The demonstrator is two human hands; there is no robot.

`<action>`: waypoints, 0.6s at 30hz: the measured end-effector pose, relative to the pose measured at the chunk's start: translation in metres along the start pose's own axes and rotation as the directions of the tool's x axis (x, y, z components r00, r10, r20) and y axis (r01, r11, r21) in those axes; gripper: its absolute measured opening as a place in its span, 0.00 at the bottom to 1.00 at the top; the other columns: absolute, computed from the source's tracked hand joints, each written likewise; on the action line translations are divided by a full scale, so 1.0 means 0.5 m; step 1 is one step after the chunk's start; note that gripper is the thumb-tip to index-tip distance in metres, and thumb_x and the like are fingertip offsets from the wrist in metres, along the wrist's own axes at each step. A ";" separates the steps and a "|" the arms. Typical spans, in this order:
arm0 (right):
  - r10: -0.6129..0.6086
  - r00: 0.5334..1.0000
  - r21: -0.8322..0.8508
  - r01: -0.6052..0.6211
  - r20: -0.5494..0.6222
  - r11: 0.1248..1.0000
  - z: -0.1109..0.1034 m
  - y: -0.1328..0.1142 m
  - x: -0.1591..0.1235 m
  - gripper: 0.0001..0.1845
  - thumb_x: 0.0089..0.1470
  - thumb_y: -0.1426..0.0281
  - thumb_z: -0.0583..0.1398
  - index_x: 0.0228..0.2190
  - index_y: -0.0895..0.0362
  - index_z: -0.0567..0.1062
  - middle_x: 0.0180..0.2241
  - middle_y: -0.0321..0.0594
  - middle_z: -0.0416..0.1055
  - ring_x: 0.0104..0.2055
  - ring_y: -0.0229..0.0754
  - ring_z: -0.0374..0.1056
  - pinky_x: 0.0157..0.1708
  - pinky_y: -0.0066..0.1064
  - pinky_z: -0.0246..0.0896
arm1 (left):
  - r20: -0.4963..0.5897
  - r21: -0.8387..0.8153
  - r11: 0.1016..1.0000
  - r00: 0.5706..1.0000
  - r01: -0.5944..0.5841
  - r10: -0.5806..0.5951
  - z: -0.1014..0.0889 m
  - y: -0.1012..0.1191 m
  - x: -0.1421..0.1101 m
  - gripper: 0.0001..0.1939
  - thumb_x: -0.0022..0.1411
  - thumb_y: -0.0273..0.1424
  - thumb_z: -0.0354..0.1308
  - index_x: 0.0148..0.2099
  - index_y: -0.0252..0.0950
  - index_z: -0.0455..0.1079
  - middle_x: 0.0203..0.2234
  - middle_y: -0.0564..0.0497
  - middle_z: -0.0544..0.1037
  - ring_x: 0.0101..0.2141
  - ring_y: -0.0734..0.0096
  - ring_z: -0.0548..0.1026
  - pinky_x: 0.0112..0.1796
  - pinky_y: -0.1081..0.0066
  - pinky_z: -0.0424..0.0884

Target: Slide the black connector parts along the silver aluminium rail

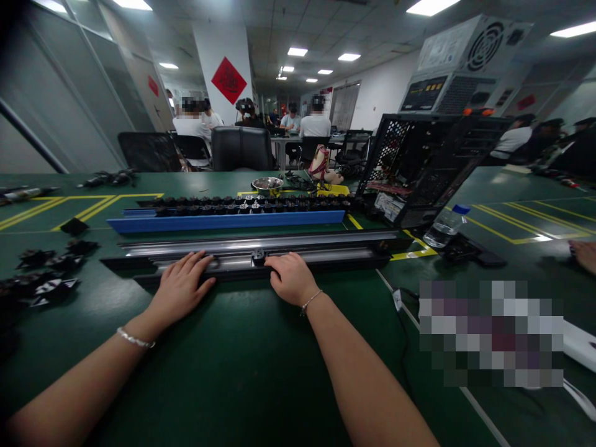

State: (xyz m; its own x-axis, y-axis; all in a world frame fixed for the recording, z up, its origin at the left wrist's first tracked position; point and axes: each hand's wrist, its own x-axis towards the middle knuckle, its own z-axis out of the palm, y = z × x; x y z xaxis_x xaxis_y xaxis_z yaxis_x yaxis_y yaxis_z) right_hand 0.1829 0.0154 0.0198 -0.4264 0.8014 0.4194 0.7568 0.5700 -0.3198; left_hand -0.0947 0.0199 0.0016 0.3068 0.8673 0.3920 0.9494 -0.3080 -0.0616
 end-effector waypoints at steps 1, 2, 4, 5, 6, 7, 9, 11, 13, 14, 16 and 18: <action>-0.002 1.000 -0.002 0.002 0.010 1.000 0.000 -0.003 0.001 0.17 0.51 0.74 0.53 0.43 0.54 0.71 0.49 0.39 0.71 0.49 0.42 0.65 0.55 0.42 0.48 | -0.004 -0.002 1.000 1.000 0.003 -0.003 0.000 0.000 0.000 0.27 0.63 0.42 0.43 0.61 0.36 0.57 0.59 0.43 0.62 0.59 0.54 0.57 0.54 0.53 0.57; -0.003 1.000 -0.003 0.003 0.022 1.000 -0.001 -0.006 0.001 0.18 0.51 0.74 0.53 0.44 0.54 0.71 0.49 0.39 0.71 0.50 0.42 0.65 0.55 0.42 0.48 | -0.007 -0.002 1.000 1.000 0.006 -0.006 0.000 0.001 0.000 0.28 0.63 0.42 0.44 0.61 0.35 0.56 0.58 0.42 0.63 0.59 0.54 0.57 0.54 0.54 0.57; 0.000 0.999 -0.005 0.000 0.046 1.000 -0.001 -0.012 0.002 0.19 0.51 0.74 0.52 0.45 0.53 0.70 0.50 0.38 0.70 0.51 0.42 0.64 0.56 0.42 0.47 | -0.011 -0.001 1.000 1.000 0.009 -0.009 0.000 0.001 -0.001 0.29 0.62 0.42 0.44 0.62 0.34 0.54 0.58 0.40 0.63 0.59 0.54 0.58 0.54 0.54 0.56; 0.004 0.998 -0.007 -0.003 0.058 1.000 -0.002 -0.014 0.002 0.20 0.51 0.74 0.52 0.46 0.53 0.69 0.51 0.38 0.69 0.51 0.42 0.64 0.56 0.43 0.46 | -0.013 -0.001 1.000 1.000 0.008 -0.008 0.000 0.001 -0.001 0.30 0.62 0.42 0.44 0.63 0.33 0.54 0.58 0.40 0.64 0.59 0.54 0.58 0.54 0.54 0.56; 0.008 0.998 -0.012 -0.008 0.068 1.000 -0.002 -0.015 0.002 0.20 0.50 0.74 0.52 0.46 0.53 0.69 0.51 0.39 0.69 0.51 0.42 0.63 0.57 0.44 0.45 | -0.014 -0.003 1.000 1.000 0.007 -0.008 -0.001 0.001 -0.001 0.30 0.62 0.42 0.44 0.63 0.33 0.53 0.57 0.40 0.64 0.59 0.54 0.58 0.54 0.54 0.56; 0.012 0.997 -0.018 -0.011 0.077 1.000 -0.001 -0.016 0.002 0.21 0.50 0.74 0.52 0.47 0.52 0.68 0.52 0.39 0.68 0.52 0.42 0.63 0.57 0.45 0.44 | -0.014 -0.007 1.000 1.000 0.007 -0.007 -0.001 0.001 -0.001 0.30 0.62 0.42 0.44 0.63 0.33 0.53 0.57 0.40 0.64 0.59 0.54 0.58 0.54 0.54 0.56; 0.015 0.995 -0.030 -0.012 0.094 0.999 0.000 -0.018 0.002 0.21 0.50 0.74 0.52 0.48 0.52 0.68 0.52 0.39 0.68 0.52 0.43 0.62 0.58 0.46 0.43 | -0.013 -0.012 1.000 1.000 0.010 -0.010 -0.002 0.002 -0.001 0.31 0.62 0.42 0.45 0.63 0.33 0.52 0.57 0.39 0.64 0.59 0.53 0.58 0.54 0.54 0.56; 0.012 0.995 -0.036 -0.008 0.104 0.999 0.002 -0.019 0.002 0.22 0.50 0.73 0.52 0.48 0.52 0.67 0.53 0.40 0.67 0.52 0.43 0.62 0.58 0.46 0.42 | -0.012 -0.010 1.000 1.000 0.014 -0.014 -0.004 0.004 -0.001 0.31 0.62 0.42 0.45 0.64 0.35 0.52 0.58 0.40 0.63 0.59 0.53 0.57 0.54 0.53 0.56; 0.009 0.994 -0.041 -0.005 0.105 0.999 0.005 -0.023 0.002 0.22 0.50 0.73 0.52 0.48 0.53 0.67 0.53 0.40 0.67 0.53 0.43 0.62 0.58 0.47 0.42 | -0.011 -0.008 1.000 1.000 0.012 -0.012 -0.006 0.009 -0.001 0.30 0.61 0.41 0.46 0.64 0.37 0.51 0.58 0.42 0.63 0.59 0.53 0.57 0.54 0.53 0.55; 0.009 0.995 -0.044 -0.004 0.104 0.999 0.006 -0.025 0.002 0.22 0.50 0.73 0.52 0.48 0.53 0.67 0.53 0.40 0.66 0.53 0.43 0.61 0.58 0.47 0.41 | -0.009 -0.008 1.000 1.000 0.007 -0.007 -0.007 0.012 -0.001 0.31 0.61 0.41 0.46 0.64 0.38 0.51 0.59 0.42 0.62 0.59 0.53 0.57 0.54 0.53 0.55; 0.009 0.995 -0.052 -0.004 0.103 0.999 0.009 -0.032 0.001 0.22 0.50 0.73 0.52 0.49 0.53 0.67 0.54 0.41 0.66 0.54 0.43 0.60 0.59 0.47 0.40 | -0.002 -0.009 1.000 1.000 -0.011 0.011 -0.009 0.019 -0.001 0.31 0.61 0.41 0.47 0.65 0.40 0.50 0.60 0.43 0.61 0.59 0.52 0.56 0.54 0.52 0.55; 0.010 0.995 -0.057 -0.004 0.103 0.998 0.011 -0.038 0.001 0.23 0.51 0.73 0.52 0.49 0.53 0.66 0.55 0.41 0.65 0.55 0.43 0.60 0.59 0.47 0.39 | 0.006 -0.007 1.000 1.000 -0.028 0.028 -0.010 0.026 0.000 0.31 0.61 0.41 0.47 0.65 0.42 0.49 0.60 0.43 0.60 0.60 0.52 0.55 0.54 0.53 0.54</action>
State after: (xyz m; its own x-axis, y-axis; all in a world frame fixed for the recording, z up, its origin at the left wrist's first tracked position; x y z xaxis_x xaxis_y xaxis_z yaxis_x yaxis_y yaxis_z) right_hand 0.1655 0.0061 0.0214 -0.4673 0.8216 0.3264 0.7856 0.5553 -0.2730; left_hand -0.0830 0.0140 0.0053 0.3334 0.8606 0.3850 0.9400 -0.3347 -0.0661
